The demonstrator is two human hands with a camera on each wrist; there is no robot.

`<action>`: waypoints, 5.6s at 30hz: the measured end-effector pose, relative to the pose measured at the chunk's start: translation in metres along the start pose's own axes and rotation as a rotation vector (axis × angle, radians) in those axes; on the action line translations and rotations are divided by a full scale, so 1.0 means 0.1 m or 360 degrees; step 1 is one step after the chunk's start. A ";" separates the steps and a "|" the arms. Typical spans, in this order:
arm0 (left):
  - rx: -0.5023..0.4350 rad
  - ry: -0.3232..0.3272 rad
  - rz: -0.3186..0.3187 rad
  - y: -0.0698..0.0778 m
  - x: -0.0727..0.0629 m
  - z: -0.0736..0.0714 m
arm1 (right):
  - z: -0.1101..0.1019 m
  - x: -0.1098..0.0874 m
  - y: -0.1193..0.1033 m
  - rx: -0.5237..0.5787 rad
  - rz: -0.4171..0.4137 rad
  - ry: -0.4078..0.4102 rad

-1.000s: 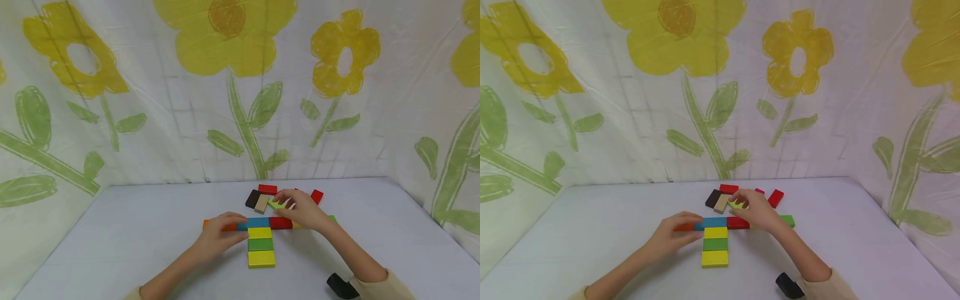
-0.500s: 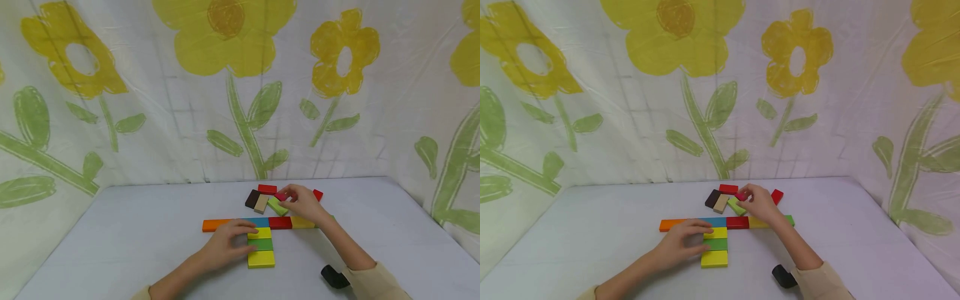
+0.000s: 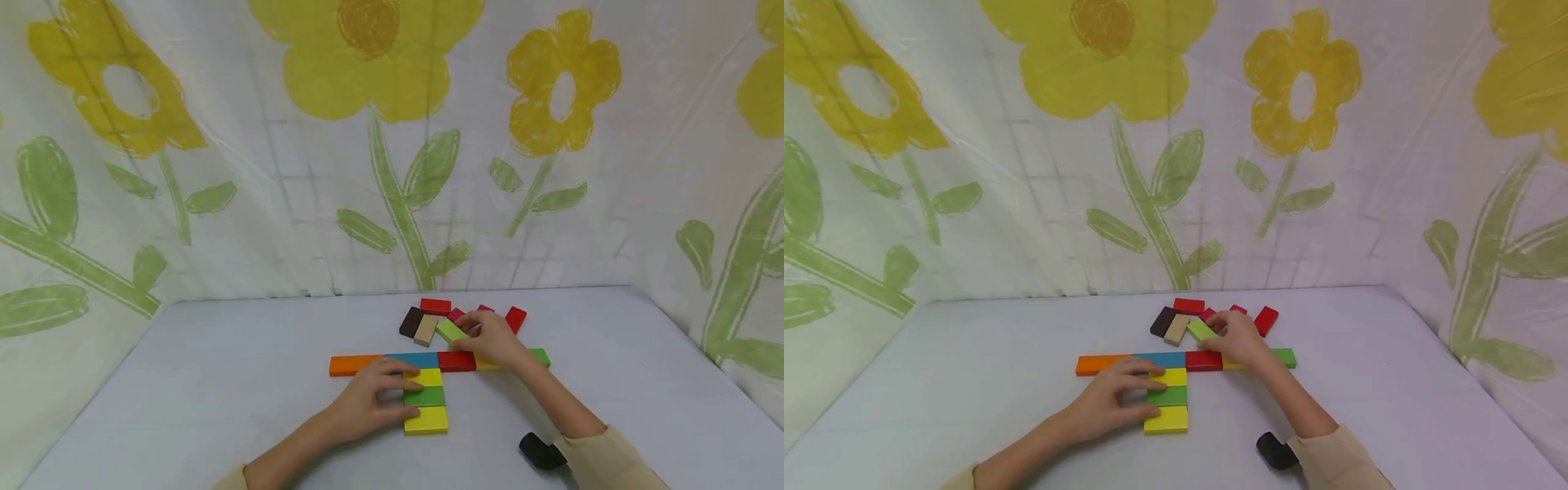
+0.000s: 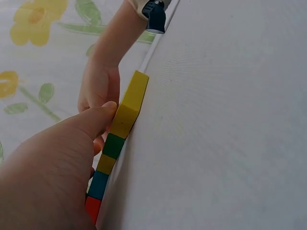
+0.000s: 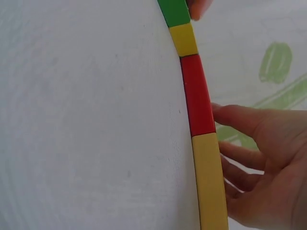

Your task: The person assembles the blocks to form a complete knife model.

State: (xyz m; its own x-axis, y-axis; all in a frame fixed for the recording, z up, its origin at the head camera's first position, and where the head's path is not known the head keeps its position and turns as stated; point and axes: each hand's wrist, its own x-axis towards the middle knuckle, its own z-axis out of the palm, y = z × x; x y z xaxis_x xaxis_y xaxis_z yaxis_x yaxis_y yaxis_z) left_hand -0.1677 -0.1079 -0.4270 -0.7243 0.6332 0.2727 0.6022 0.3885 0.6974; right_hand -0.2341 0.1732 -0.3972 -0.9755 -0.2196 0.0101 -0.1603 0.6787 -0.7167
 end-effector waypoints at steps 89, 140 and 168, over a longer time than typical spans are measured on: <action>-0.0009 0.0027 0.0006 -0.03 0.00 0.03 | -0.31 -0.43 -0.06 0.0003 -0.0509 -0.0519; -0.0070 0.0014 -0.0015 -0.02 0.01 0.03 | -0.29 -0.45 -0.07 0.0010 -0.0369 -0.0479; -0.0078 0.0009 -0.0023 -0.03 -0.01 0.03 | -0.67 -0.31 0.20 -0.0100 -0.0404 -0.0290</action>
State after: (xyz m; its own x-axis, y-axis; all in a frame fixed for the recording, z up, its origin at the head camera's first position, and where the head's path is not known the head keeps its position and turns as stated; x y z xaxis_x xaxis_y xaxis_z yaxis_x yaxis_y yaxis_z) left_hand -0.1679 -0.1077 -0.4311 -0.7348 0.6241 0.2658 0.5745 0.3644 0.7329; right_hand -0.2167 0.2406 -0.3648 -0.8609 -0.5059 0.0542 -0.4099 0.6265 -0.6629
